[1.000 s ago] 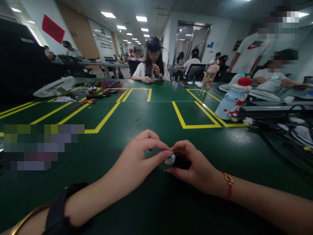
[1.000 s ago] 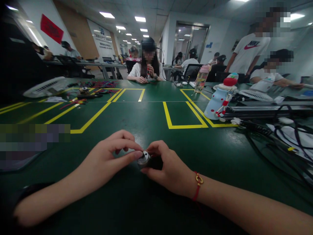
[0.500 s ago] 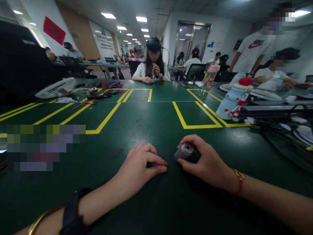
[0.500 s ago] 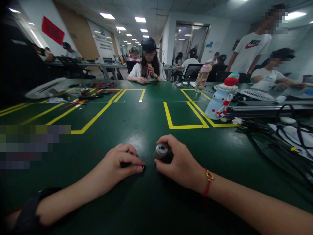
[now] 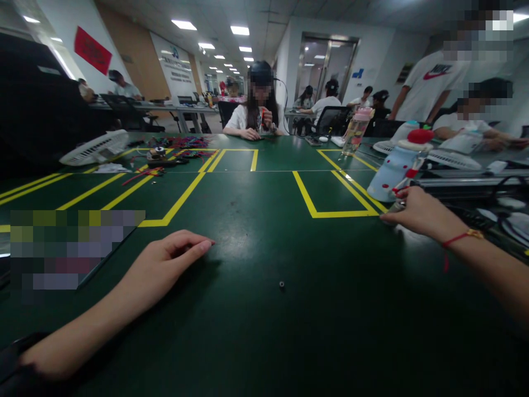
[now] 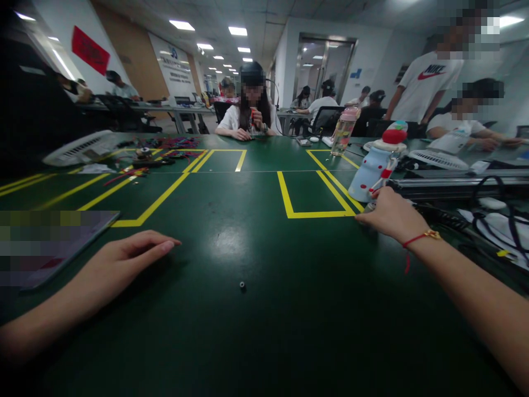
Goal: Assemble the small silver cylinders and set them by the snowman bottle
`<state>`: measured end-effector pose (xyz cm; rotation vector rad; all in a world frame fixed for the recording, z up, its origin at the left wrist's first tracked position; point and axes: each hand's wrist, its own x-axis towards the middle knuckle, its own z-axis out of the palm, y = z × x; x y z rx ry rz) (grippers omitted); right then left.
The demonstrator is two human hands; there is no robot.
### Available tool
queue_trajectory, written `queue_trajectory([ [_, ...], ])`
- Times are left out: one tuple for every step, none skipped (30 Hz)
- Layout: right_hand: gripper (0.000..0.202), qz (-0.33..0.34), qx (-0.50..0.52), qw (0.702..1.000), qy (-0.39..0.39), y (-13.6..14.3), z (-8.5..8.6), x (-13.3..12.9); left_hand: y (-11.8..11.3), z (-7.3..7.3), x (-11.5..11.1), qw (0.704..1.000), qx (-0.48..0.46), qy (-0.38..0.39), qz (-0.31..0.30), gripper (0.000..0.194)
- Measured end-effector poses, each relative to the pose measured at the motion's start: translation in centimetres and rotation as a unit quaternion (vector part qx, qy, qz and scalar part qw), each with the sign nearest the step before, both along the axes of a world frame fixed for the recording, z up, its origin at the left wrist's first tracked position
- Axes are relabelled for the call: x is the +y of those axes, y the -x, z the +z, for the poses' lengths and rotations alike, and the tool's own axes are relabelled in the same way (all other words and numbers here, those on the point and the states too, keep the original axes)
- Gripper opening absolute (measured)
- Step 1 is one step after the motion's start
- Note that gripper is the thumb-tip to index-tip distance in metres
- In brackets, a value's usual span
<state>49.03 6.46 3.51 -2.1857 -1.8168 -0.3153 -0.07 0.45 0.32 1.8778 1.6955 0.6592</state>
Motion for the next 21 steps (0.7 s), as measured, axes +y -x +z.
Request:
queue_trajectory([
  [0.056, 0.015, -0.016, 0.999, -0.023, 1.6, 0.1, -0.6, -0.1, -0.1, 0.0, 1.000, -0.002, 0.001, -0.004, 0.037],
  [0.059, 0.048, -0.027, 0.997, -0.046, 3.5, 0.0, -1.4, -0.3, -0.2, -0.1, 1.000, -0.003, -0.001, -0.012, 0.036],
  [0.058, 0.107, -0.029, 0.992, -0.057, 5.8, -0.1, -2.4, -0.5, -0.2, -0.1, 1.000, -0.003, -0.006, -0.021, 0.036],
  [0.053, 0.173, -0.027, 0.983, -0.055, 8.2, -0.4, -3.6, -0.7, -0.3, -0.1, 0.999, -0.001, -0.012, -0.030, 0.035],
  [0.049, 0.285, -0.001, 0.958, -0.041, 10.5, -0.9, -4.8, -0.9, -0.4, -0.1, 0.999, 0.002, -0.016, -0.035, 0.034],
  [0.049, 0.382, 0.011, 0.924, -0.007, 12.8, -1.4, -6.0, -0.9, -0.4, -0.1, 0.999, 0.003, -0.018, -0.038, 0.033],
  [0.046, 0.451, 0.017, 0.892, 0.016, 14.7, -2.0, -7.1, -0.9, -0.5, 0.0, 0.999, 0.005, -0.019, -0.040, 0.032],
  [0.043, 0.504, 0.025, 0.862, 0.040, 16.3, -2.6, -8.0, -0.9, -0.6, 0.0, 0.999, 0.006, -0.020, -0.042, 0.032],
  [0.037, 0.530, 0.030, 0.845, 0.057, 17.4, -3.1, -8.8, -0.9, -0.6, 0.0, 0.999, 0.007, -0.021, -0.046, 0.031],
  [0.031, 0.540, 0.036, 0.838, 0.067, 18.1, -3.5, -9.2, -0.8, -0.6, -0.1, 0.999, 0.007, -0.022, -0.049, 0.031],
  [0.027, 0.537, 0.046, 0.839, 0.072, 18.4, -3.7, -9.4, -0.9, -0.5, -0.1, 0.998, 0.008, -0.021, -0.051, 0.031],
  [0.025, 0.526, 0.057, 0.845, 0.072, 18.2, -3.8, -9.3, -0.9, -0.4, -0.2, 0.998, 0.008, -0.020, -0.051, 0.031],
  [0.024, 0.509, 0.065, 0.856, 0.071, 17.7, -3.6, -9.0, -1.0, -0.3, -0.3, 0.999, 0.008, -0.019, -0.050, 0.032],
  [0.023, 0.483, 0.071, 0.870, 0.065, 16.8, -3.3, -8.5, -1.0, -0.2, -0.4, 0.999, 0.007, -0.018, -0.049, 0.032],
  [0.023, 0.449, 0.069, 0.889, 0.053, 15.7, -2.8, -7.8, -1.1, -0.1, -0.4, 0.999, 0.006, -0.019, -0.048, 0.032],
  [0.024, 0.405, 0.059, 0.912, 0.037, 14.2, -2.2, -6.9, -1.2, 0.0, -0.5, 0.999, 0.006, -0.021, -0.048, 0.031],
  [0.026, 0.350, 0.039, 0.936, 0.016, 12.6, -1.4, -6.0, -1.2, 0.0, -0.5, 0.999, 0.005, -0.024, -0.049, 0.031],
  [0.027, 0.285, 0.009, 0.958, -0.008, 10.7, -0.7, -5.0, -1.3, 0.1, -0.6, 0.998, 0.005, -0.026, -0.050, 0.030],
  [0.029, 0.213, -0.027, 0.976, -0.030, 8.7, 0.1, -4.1, -1.3, 0.1, -0.6, 0.998, 0.004, -0.027, -0.050, 0.030],
  [0.031, 0.143, -0.062, 0.987, -0.043, 6.7, 0.8, -3.2, -1.3, 0.1, -0.6, 0.998, 0.003, -0.025, -0.051, 0.030],
  [0.033, 0.079, -0.088, 0.992, -0.040, 4.7, 1.4, -2.4, -1.3, 0.1, -0.6, 0.998, 0.003, -0.022, -0.051, 0.031],
])
